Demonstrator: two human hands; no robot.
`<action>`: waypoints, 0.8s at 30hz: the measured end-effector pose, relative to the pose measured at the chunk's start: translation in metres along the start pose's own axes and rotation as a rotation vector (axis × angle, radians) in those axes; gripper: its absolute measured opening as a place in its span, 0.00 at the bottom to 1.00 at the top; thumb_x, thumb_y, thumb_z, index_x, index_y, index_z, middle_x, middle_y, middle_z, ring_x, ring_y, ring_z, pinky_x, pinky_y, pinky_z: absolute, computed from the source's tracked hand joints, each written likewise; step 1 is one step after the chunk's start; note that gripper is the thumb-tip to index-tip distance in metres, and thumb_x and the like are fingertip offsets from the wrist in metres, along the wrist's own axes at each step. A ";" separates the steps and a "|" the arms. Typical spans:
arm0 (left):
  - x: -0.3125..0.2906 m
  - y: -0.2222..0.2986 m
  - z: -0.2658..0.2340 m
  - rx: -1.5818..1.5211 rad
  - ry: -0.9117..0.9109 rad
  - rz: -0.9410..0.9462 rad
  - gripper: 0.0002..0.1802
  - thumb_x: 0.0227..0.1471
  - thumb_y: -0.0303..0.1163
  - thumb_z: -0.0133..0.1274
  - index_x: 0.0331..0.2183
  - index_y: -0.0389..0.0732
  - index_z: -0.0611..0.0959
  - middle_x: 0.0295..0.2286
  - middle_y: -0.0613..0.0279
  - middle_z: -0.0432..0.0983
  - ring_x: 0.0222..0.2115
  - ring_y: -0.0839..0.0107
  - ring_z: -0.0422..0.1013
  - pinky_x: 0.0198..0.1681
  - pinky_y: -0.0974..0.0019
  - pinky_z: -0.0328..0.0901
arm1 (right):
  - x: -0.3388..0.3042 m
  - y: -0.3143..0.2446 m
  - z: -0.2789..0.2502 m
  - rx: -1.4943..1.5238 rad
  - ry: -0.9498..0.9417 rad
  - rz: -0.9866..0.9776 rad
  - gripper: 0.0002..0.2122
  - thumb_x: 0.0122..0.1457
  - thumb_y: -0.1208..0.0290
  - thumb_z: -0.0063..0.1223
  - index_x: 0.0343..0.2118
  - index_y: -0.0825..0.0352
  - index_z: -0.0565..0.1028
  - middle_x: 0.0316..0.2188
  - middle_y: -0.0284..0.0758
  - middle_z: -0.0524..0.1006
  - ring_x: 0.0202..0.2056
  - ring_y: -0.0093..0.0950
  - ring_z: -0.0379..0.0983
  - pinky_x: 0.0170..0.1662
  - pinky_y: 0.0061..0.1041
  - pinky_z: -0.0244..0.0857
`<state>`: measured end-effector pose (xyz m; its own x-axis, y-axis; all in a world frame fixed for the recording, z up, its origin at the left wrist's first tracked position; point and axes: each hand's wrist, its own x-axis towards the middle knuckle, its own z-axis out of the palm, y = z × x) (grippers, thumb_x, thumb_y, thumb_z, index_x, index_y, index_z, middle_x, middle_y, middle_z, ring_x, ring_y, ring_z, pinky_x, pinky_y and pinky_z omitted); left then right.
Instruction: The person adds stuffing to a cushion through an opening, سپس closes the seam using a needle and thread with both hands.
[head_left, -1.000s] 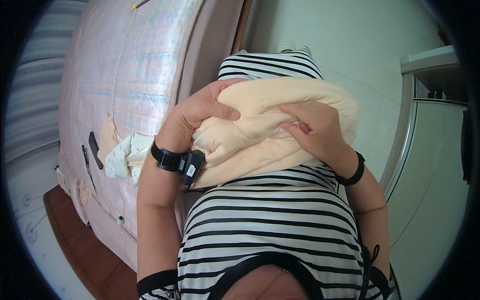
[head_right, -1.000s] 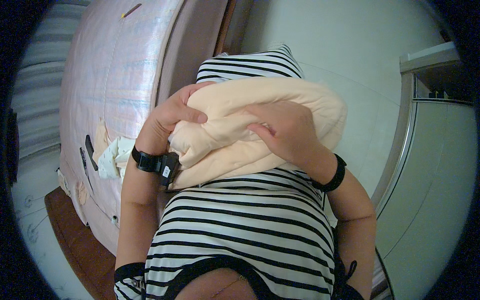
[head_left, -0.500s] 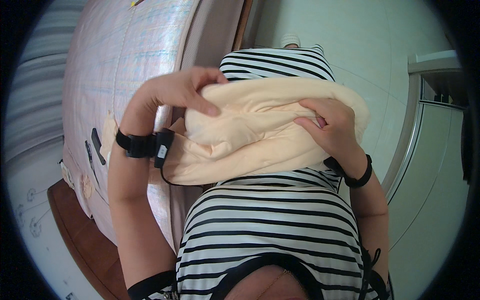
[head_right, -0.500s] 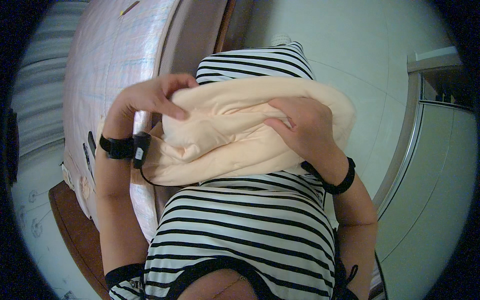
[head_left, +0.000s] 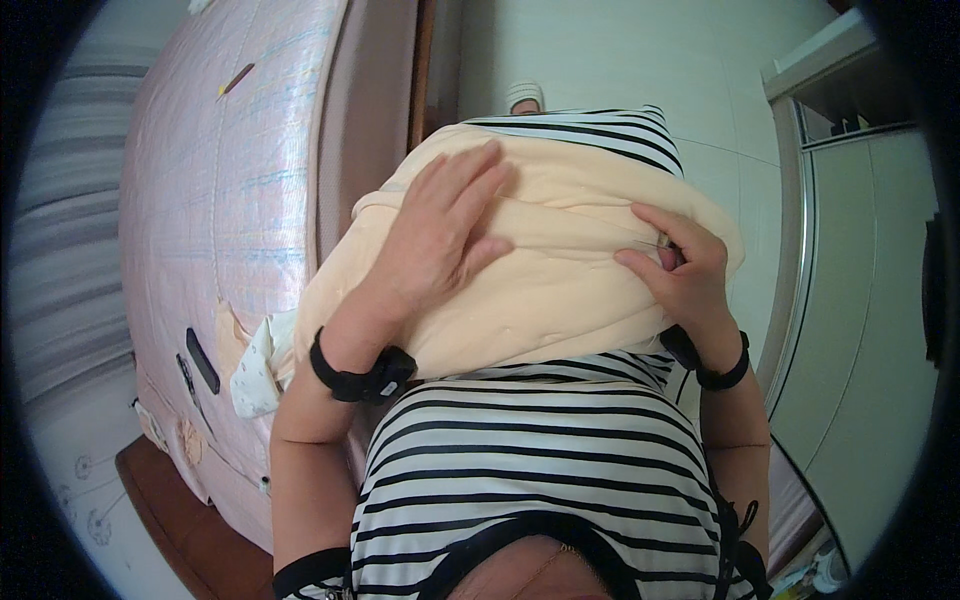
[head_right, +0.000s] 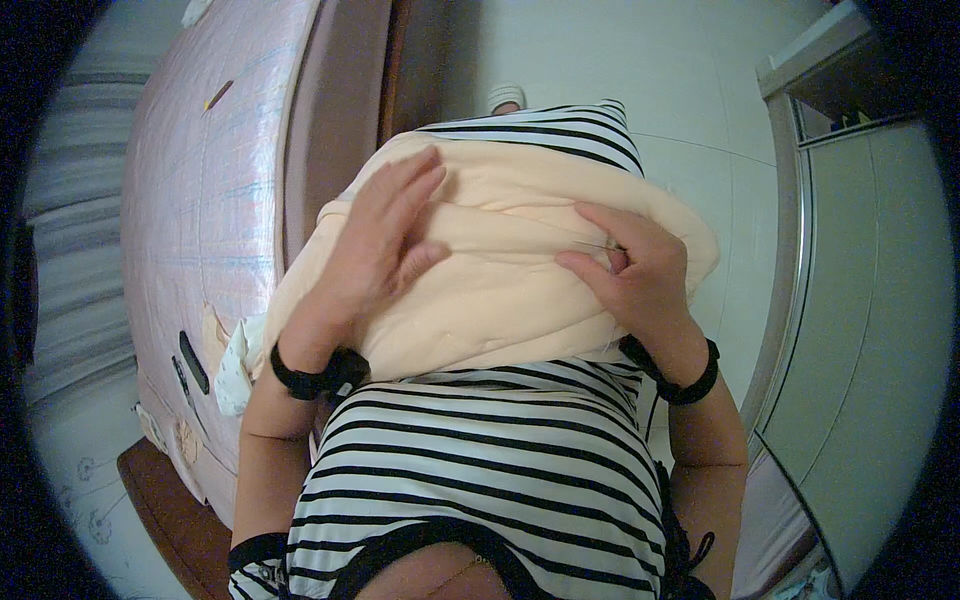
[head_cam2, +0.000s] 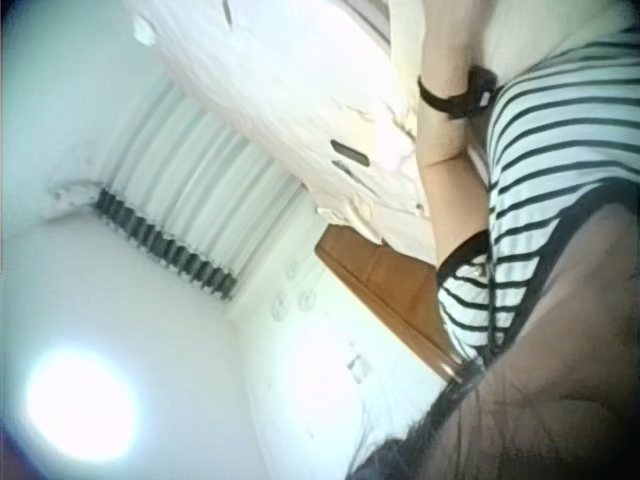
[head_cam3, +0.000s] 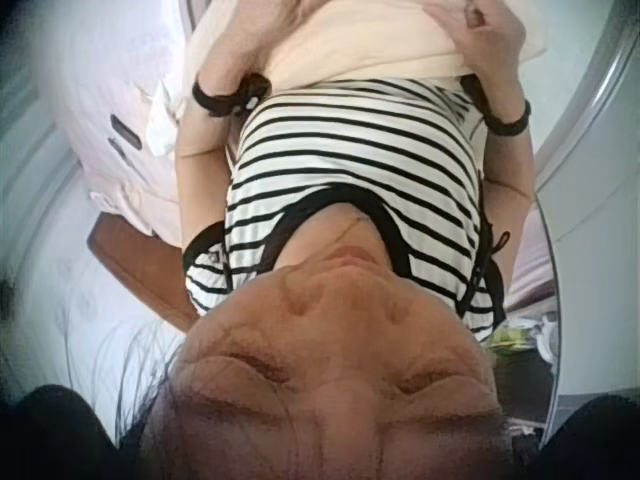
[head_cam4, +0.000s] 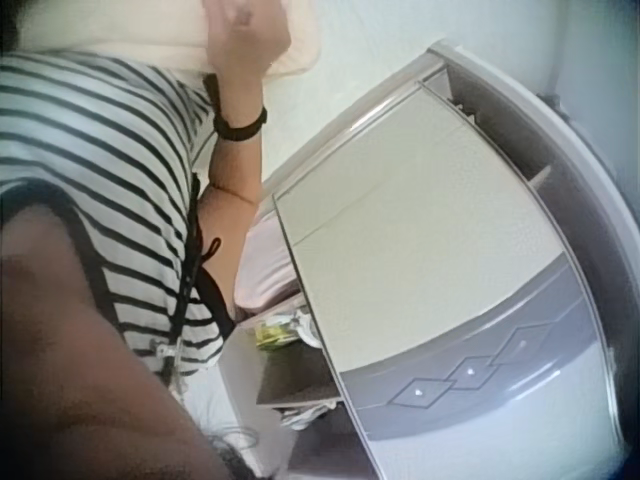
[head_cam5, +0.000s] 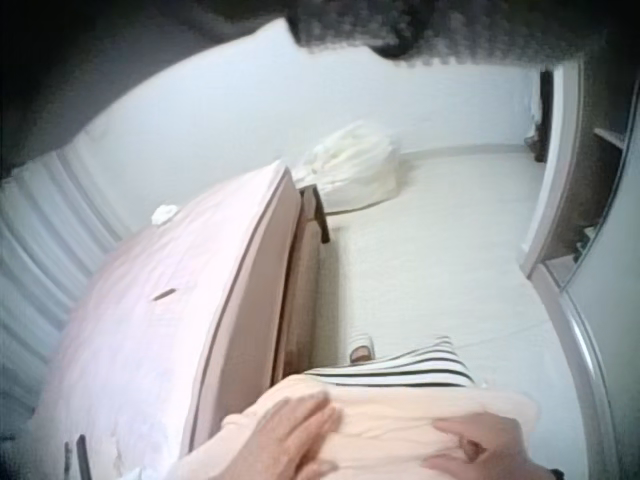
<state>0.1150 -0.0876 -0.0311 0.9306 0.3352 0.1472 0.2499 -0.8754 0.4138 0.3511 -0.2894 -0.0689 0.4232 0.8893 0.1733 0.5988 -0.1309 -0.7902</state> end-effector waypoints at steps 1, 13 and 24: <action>-0.009 -0.003 0.011 0.042 -0.055 -0.029 0.37 0.58 0.42 0.56 0.64 0.36 0.67 0.64 0.43 0.61 0.65 0.46 0.57 0.69 0.47 0.48 | -0.003 0.001 -0.006 0.049 -0.003 0.060 0.21 0.46 0.71 0.75 0.46 0.65 0.83 0.22 0.29 0.76 0.19 0.17 0.62 0.24 0.20 0.58; -0.012 -0.094 0.100 -0.575 0.058 -0.665 0.34 0.68 0.54 0.43 0.56 0.30 0.73 0.48 0.40 0.78 0.51 0.51 0.74 0.56 0.59 0.64 | -0.033 0.037 -0.028 0.204 0.152 0.233 0.15 0.53 0.77 0.70 0.45 0.69 0.83 0.31 0.26 0.80 0.27 0.10 0.68 0.29 0.10 0.63; -0.012 -0.078 -0.012 -0.943 0.183 -0.758 0.37 0.53 0.25 0.65 0.62 0.34 0.68 0.52 0.52 0.75 0.51 0.66 0.72 0.57 0.65 0.66 | -0.023 0.050 -0.026 0.236 0.163 0.184 0.14 0.54 0.80 0.68 0.44 0.69 0.83 0.31 0.24 0.80 0.26 0.09 0.65 0.28 0.09 0.60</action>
<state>0.0809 -0.0189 -0.0548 0.5634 0.7610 -0.3216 0.3501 0.1327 0.9273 0.3886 -0.3276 -0.0969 0.6238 0.7762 0.0917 0.3367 -0.1610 -0.9278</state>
